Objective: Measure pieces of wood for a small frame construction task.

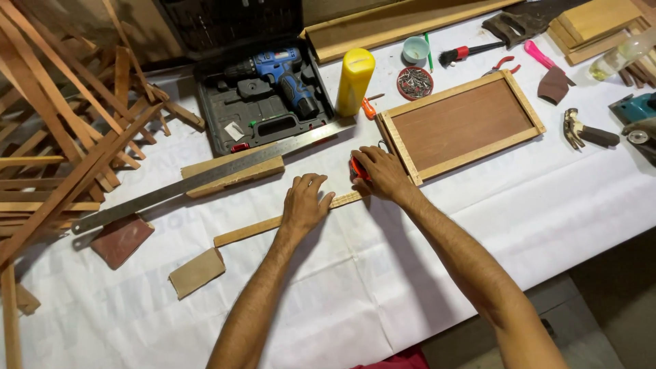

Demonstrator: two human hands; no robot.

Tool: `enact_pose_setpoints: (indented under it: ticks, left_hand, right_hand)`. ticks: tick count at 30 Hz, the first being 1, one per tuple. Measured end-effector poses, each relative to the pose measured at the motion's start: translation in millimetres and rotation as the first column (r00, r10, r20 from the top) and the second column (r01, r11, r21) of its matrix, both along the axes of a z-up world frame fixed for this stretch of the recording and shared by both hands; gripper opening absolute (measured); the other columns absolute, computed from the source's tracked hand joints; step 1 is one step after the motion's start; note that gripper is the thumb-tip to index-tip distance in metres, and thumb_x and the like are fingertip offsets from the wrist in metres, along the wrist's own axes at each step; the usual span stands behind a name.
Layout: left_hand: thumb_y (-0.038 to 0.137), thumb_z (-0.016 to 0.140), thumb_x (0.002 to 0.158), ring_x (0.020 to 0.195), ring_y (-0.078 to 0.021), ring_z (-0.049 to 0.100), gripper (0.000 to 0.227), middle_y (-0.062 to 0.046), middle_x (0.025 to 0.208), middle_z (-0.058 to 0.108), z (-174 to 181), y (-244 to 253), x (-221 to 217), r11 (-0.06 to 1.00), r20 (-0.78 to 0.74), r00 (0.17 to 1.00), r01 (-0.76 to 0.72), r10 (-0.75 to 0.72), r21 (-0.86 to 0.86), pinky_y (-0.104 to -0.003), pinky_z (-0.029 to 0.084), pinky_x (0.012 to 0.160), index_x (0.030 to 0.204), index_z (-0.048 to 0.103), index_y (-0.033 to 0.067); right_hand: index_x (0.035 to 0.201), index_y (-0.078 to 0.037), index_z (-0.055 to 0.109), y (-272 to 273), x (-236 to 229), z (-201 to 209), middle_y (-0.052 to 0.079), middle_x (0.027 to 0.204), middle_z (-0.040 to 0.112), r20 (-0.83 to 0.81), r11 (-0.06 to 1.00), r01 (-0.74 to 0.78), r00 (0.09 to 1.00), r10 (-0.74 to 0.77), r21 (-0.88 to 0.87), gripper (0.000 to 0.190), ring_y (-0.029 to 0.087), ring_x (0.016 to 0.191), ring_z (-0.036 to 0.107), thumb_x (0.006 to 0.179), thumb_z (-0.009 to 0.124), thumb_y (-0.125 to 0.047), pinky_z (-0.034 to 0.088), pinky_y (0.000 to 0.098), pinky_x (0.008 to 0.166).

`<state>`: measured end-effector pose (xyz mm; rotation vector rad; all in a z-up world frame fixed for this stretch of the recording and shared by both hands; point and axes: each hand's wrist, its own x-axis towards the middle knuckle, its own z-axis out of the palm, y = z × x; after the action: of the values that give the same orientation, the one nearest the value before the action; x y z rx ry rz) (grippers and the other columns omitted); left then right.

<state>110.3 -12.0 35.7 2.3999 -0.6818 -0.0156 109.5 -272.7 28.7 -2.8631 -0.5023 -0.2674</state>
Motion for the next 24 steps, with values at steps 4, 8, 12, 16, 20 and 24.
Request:
enact_pose_setpoints:
  ticks: [4, 8, 12, 16, 20, 24]
  left_hand:
    - [0.029, 0.077, 0.091, 0.116, -0.0278, 0.06, 0.045, -0.016, 0.13, 0.065, -1.2, -4.4, 2.7, 1.0, -0.009, 1.0, 0.021, -0.021, 0.013, -0.045, 0.053, 0.098, 0.127, 0.068, 0.004]
    - [0.029, 0.075, 0.091, 0.111, -0.0268, 0.062, 0.045, -0.016, 0.125, 0.067, 16.2, 2.9, 0.5, 0.989, -0.066, 0.998, -0.026, 0.016, -0.143, -0.041, 0.058, 0.091, 0.127, 0.067, 0.0026]
    - [0.031, 0.073, 0.092, 0.086, -0.0193, 0.071, 0.049, -0.01, 0.115, 0.072, 40.5, 18.3, 1.6, 0.894, -0.332, 0.94, -0.215, 0.08, -0.392, -0.034, 0.059, 0.075, 0.129, 0.064, 0.001]
    - [0.033, 0.07, 0.095, 0.08, -0.0124, 0.068, 0.047, -0.007, 0.098, 0.073, 48.3, 42.8, -1.6, 0.791, -0.555, 0.816, -0.229, -0.163, -0.568, -0.029, 0.058, 0.068, 0.132, 0.063, 0.0054]
    - [0.028, 0.075, 0.095, 0.08, -0.0098, 0.065, 0.037, -0.004, 0.096, 0.074, 81.0, 82.5, -27.0, 0.764, -0.509, 0.839, -0.198, -0.192, -0.614, -0.027, 0.056, 0.069, 0.12, 0.071, 0.0014]
    - [0.025, 0.079, 0.093, 0.079, -0.0067, 0.062, 0.027, 0.0, 0.09, 0.071, 82.4, 122.9, -45.6, 0.736, -0.521, 0.837, -0.245, -0.167, -0.63, -0.026, 0.054, 0.065, 0.103, 0.069, 0.002]
  right_hand:
    - [0.142, -0.017, 0.051, 9.7, 5.1, 24.9, 0.015, 0.132, 0.055, -0.146, 0.999, 0.037, 0.989, -0.037, -0.002, 0.076, 0.035, 0.123, 0.053, 0.083, 0.077, -0.058, 0.045, 0.0525, 0.1]
    - [0.139, -0.019, 0.054, 16.9, 11.1, 35.2, 0.017, 0.122, 0.057, -0.195, 1.0, 0.013, 0.981, -0.011, 0.012, 0.064, 0.034, 0.111, 0.057, 0.09, 0.071, -0.056, 0.049, 0.0485, 0.098]
    - [0.134, -0.007, 0.055, 34.0, 8.5, 69.6, 0.021, 0.117, 0.061, -0.066, 0.92, -0.199, 0.97, 0.234, 0.337, 0.053, 0.034, 0.103, 0.061, 0.098, 0.068, -0.043, 0.054, 0.0457, 0.087]
    - [0.132, -0.002, 0.049, 81.5, -15.0, 134.9, 0.015, 0.088, 0.062, -0.217, 0.844, -0.159, 0.927, 0.306, 0.512, 0.061, 0.027, 0.079, 0.062, 0.087, 0.067, -0.039, 0.053, 0.0424, 0.073]
    - [0.124, -0.003, 0.05, 122.2, -28.2, 158.1, 0.011, 0.08, 0.064, -0.224, 0.802, -0.228, 0.886, 0.406, 0.552, 0.06, 0.023, 0.073, 0.062, 0.09, 0.072, -0.046, 0.052, 0.0394, 0.067]
    - [0.121, -0.002, 0.05, 156.6, -30.5, 142.8, 0.012, 0.088, 0.068, -0.191, 0.751, -0.353, 0.826, 0.53, 0.557, 0.056, 0.023, 0.079, 0.066, 0.094, 0.071, -0.047, 0.055, 0.0397, 0.071]
